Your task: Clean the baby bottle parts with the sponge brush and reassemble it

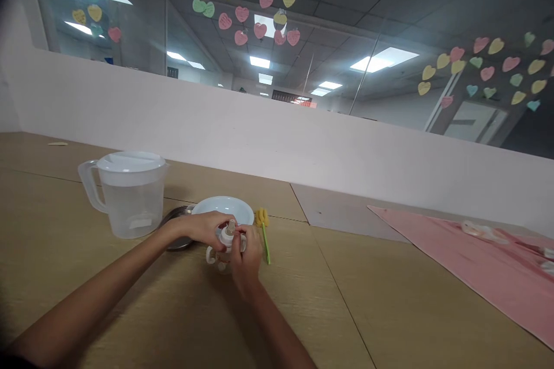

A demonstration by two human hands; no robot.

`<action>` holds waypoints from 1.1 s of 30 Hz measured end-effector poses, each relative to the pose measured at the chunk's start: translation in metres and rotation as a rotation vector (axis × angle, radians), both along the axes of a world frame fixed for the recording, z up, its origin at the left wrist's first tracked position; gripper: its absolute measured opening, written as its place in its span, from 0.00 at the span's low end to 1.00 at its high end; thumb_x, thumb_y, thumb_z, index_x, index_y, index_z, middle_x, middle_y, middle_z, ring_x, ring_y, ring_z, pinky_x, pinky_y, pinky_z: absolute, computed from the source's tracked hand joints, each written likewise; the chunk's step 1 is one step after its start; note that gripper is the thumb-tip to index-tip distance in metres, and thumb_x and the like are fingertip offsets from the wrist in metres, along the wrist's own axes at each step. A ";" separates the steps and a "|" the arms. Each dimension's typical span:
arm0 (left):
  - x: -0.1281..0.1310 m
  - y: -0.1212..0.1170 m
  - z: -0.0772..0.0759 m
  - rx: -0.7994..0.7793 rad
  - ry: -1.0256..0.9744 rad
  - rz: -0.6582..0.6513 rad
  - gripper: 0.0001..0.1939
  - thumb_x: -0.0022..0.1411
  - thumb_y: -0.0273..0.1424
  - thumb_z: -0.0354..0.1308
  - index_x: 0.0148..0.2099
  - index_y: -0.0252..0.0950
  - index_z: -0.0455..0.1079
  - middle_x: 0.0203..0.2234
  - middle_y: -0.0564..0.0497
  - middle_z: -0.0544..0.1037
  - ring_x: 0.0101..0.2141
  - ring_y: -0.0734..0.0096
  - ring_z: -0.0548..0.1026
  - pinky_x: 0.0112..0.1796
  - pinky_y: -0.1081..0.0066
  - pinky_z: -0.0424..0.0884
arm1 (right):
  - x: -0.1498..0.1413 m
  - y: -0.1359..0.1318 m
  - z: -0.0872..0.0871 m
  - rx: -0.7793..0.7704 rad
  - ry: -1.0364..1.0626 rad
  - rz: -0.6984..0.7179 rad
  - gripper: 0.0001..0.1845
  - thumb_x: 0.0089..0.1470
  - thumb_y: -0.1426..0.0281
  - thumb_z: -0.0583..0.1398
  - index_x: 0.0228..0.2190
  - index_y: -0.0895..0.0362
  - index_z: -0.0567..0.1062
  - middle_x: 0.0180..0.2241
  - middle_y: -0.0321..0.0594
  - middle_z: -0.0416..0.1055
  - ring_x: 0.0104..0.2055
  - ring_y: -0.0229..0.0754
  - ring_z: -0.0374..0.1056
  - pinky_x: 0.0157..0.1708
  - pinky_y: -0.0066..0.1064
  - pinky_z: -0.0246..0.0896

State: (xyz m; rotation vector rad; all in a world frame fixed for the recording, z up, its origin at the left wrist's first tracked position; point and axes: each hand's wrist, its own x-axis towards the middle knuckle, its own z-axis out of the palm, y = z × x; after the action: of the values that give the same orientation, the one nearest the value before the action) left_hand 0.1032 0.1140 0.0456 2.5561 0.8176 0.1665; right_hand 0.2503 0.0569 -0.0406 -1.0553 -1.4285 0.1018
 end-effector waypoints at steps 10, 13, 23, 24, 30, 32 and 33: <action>-0.001 0.000 0.001 -0.023 -0.020 0.031 0.27 0.41 0.35 0.61 0.46 0.38 0.60 0.38 0.52 0.72 0.37 0.66 0.70 0.31 0.74 0.62 | 0.002 -0.003 0.000 0.111 -0.110 -0.043 0.06 0.55 0.70 0.52 0.31 0.55 0.69 0.31 0.39 0.69 0.36 0.42 0.66 0.38 0.33 0.59; -0.001 0.000 0.000 -0.011 -0.029 0.025 0.27 0.41 0.35 0.61 0.46 0.38 0.60 0.37 0.53 0.72 0.36 0.67 0.70 0.31 0.74 0.62 | 0.005 -0.001 0.003 0.018 0.013 0.084 0.08 0.50 0.70 0.53 0.34 0.55 0.69 0.33 0.39 0.69 0.38 0.43 0.66 0.39 0.34 0.60; 0.000 -0.001 0.002 -0.028 -0.070 -0.013 0.31 0.40 0.32 0.62 0.49 0.38 0.60 0.39 0.52 0.72 0.39 0.65 0.70 0.34 0.74 0.63 | 0.015 0.006 0.015 -0.210 0.089 0.328 0.15 0.44 0.67 0.58 0.38 0.54 0.70 0.39 0.40 0.71 0.43 0.45 0.66 0.46 0.36 0.60; -0.001 -0.001 0.002 -0.025 -0.074 -0.019 0.32 0.40 0.32 0.62 0.50 0.38 0.60 0.40 0.52 0.72 0.40 0.64 0.70 0.34 0.74 0.63 | 0.016 0.007 0.016 -0.216 0.086 0.331 0.15 0.44 0.68 0.58 0.38 0.54 0.71 0.39 0.40 0.71 0.43 0.45 0.66 0.46 0.36 0.60; -0.002 0.002 0.000 -0.047 -0.094 -0.042 0.32 0.40 0.33 0.62 0.51 0.38 0.60 0.41 0.52 0.72 0.40 0.65 0.70 0.36 0.74 0.64 | 0.016 0.010 0.017 -0.284 0.193 0.426 0.17 0.42 0.71 0.54 0.38 0.55 0.71 0.39 0.40 0.72 0.43 0.45 0.67 0.44 0.35 0.61; -0.002 0.004 -0.001 -0.052 -0.106 -0.052 0.32 0.41 0.33 0.62 0.51 0.38 0.60 0.41 0.52 0.72 0.40 0.65 0.70 0.36 0.74 0.65 | 0.016 0.012 0.016 -0.300 0.216 0.455 0.17 0.43 0.71 0.53 0.38 0.55 0.71 0.38 0.39 0.73 0.43 0.45 0.68 0.44 0.35 0.62; -0.002 0.004 -0.001 -0.051 -0.109 -0.057 0.32 0.41 0.33 0.62 0.51 0.38 0.60 0.41 0.52 0.72 0.40 0.65 0.70 0.36 0.74 0.65 | 0.016 0.013 0.014 -0.306 0.217 0.463 0.17 0.44 0.71 0.53 0.38 0.54 0.70 0.38 0.39 0.73 0.43 0.45 0.68 0.43 0.35 0.62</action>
State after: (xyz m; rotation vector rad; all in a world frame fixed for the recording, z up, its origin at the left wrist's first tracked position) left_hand 0.1012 0.1182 0.0442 2.4948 0.6980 0.2614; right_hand 0.2667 0.0696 -0.0261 -0.9045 -1.4610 0.7671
